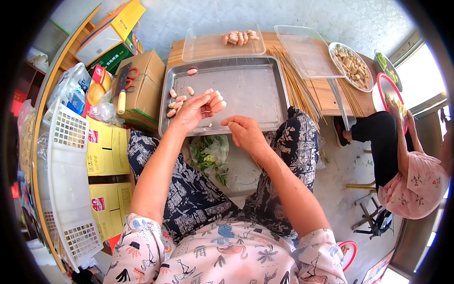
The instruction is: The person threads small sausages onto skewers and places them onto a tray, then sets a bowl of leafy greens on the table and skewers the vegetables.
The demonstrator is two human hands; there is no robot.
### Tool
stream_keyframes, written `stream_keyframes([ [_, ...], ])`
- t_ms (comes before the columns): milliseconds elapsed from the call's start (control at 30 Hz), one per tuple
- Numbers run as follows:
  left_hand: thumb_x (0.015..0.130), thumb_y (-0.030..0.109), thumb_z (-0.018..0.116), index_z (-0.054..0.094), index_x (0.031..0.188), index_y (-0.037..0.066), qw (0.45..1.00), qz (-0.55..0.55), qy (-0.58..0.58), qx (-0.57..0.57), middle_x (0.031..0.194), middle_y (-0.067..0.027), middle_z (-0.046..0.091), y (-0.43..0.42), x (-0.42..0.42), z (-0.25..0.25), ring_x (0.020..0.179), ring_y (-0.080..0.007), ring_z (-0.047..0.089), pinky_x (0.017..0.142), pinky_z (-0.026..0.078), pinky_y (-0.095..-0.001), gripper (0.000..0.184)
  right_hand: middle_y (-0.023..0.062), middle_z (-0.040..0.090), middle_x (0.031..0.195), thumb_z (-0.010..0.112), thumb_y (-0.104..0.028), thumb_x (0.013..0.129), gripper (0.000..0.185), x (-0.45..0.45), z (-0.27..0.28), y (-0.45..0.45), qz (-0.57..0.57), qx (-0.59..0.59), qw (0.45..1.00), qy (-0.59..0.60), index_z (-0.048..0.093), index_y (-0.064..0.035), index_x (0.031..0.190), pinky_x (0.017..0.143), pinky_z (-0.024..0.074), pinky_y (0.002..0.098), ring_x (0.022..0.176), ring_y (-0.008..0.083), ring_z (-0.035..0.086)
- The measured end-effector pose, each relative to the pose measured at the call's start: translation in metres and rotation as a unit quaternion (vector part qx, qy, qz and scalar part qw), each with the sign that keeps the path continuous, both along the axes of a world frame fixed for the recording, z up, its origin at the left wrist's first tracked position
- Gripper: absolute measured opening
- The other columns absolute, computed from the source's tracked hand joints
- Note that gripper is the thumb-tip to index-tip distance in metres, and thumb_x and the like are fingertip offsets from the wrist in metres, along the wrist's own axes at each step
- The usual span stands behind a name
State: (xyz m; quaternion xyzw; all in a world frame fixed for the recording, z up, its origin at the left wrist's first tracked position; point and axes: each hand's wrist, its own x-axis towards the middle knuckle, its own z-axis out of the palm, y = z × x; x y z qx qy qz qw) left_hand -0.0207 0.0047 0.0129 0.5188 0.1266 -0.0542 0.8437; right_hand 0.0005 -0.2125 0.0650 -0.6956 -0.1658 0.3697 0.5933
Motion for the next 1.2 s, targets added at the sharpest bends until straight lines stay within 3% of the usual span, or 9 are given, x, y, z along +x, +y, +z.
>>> stream_keyframes([
  [467,0.09,0.032,0.053,0.058,0.094,0.015,1.0,-0.017,-0.019,0.013,0.093,0.004,0.054,-0.009,0.004,0.004,0.087,-0.0106,0.053,0.074,0.041,-0.0296,0.018,-0.006,0.04,0.053,0.045,-0.013,0.092,0.021,0.002,-0.008,0.001,-0.038,0.026,0.999,0.0,0.062,-0.0008,0.09,0.043,0.0275,0.0198,0.046,0.0033,0.035],
  [667,0.088,0.035,0.058,0.063,0.107,0.01,0.999,-0.034,0.004,0.007,0.097,-0.0032,0.061,-0.009,0.003,-0.007,0.085,-0.0144,0.058,0.072,0.045,-0.0303,0.031,-0.0058,0.04,0.053,0.046,-0.013,0.092,0.02,0.008,-0.008,0.004,-0.04,0.032,0.999,0.0,0.061,-0.0006,0.088,0.042,0.0254,0.0207,0.046,0.0031,0.035],
  [767,0.09,0.033,0.056,0.062,0.107,0.007,0.997,0.034,0.033,0.068,0.096,-0.0041,0.061,-0.001,0.008,-0.018,0.081,-0.0135,0.058,0.066,0.047,-0.0292,0.032,-0.0054,0.04,0.053,0.046,-0.014,0.092,0.02,0.008,-0.008,0.003,-0.056,0.038,0.997,0.024,0.061,-0.001,0.088,0.041,0.0252,0.0208,0.045,0.0033,0.035],
  [800,0.089,0.03,0.056,0.063,0.104,0.006,0.972,0.073,0.036,0.22,0.091,-0.0037,0.06,0.002,0.009,-0.023,0.079,-0.0137,0.058,0.066,0.047,-0.0289,0.03,-0.0052,0.04,0.052,0.046,-0.014,0.092,0.02,0.008,-0.008,0.002,-0.068,0.045,0.996,0.035,0.061,-0.0011,0.088,0.041,0.0251,0.0208,0.044,0.0036,0.035],
  [867,0.085,0.023,0.053,0.066,0.1,0.009,0.858,0.076,0.078,0.502,0.089,-0.011,0.06,0.001,0.008,-0.016,0.077,-0.0205,0.058,0.066,0.047,-0.0318,0.024,-0.0051,0.04,0.052,0.046,-0.014,0.092,0.02,0.008,-0.008,0.0,-0.079,0.051,0.994,0.046,0.061,-0.0013,0.088,0.041,0.025,0.0208,0.043,0.0038,0.035],
  [900,0.085,0.023,0.053,0.066,0.1,0.009,0.858,0.076,0.078,0.503,0.089,-0.011,0.06,0.001,0.007,-0.027,0.077,-0.0205,0.058,0.066,0.047,-0.0318,0.024,-0.005,0.041,0.052,0.046,-0.014,0.092,0.02,0.008,-0.008,-0.001,-0.081,0.052,0.994,0.047,0.061,-0.0013,0.089,0.041,0.0249,0.0206,0.043,0.0039,0.035],
  [967,0.083,0.021,0.053,0.065,0.103,0.016,0.696,0.048,0.028,0.716,0.094,-0.0176,0.058,-0.004,0.003,-0.045,0.082,-0.0282,0.058,0.067,0.046,-0.0365,0.025,-0.0049,0.041,0.052,0.046,-0.014,0.092,0.02,0.008,-0.008,-0.003,-0.084,0.054,0.994,0.049,0.061,-0.0014,0.089,0.041,0.0248,0.0205,0.043,0.0039,0.035],
  [1000,0.082,0.018,0.053,0.063,0.097,0.013,0.697,0.024,0.059,0.714,0.1,-0.0192,0.054,-0.012,0.0,-0.042,0.09,-0.0335,0.058,0.075,0.046,-0.0426,0.018,-0.0048,0.041,0.051,0.046,-0.014,0.092,0.02,0.008,-0.007,-0.004,-0.084,0.058,0.994,0.049,0.061,-0.0014,0.089,0.04,0.025,0.0204,0.042,0.0037,0.035],
  [1200,0.074,0.01,0.063,0.058,0.092,0.01,0.705,0.009,0.027,0.709,0.095,-0.0157,0.053,-0.015,0.0,-0.056,0.089,-0.033,0.057,0.073,0.047,-0.0422,0.018,-0.005,0.039,0.051,0.045,-0.017,0.094,0.022,0.007,-0.008,-0.004,-0.078,0.05,0.995,0.041,0.061,-0.0013,0.094,0.04,0.023,0.0192,0.043,0.003,0.031],
])
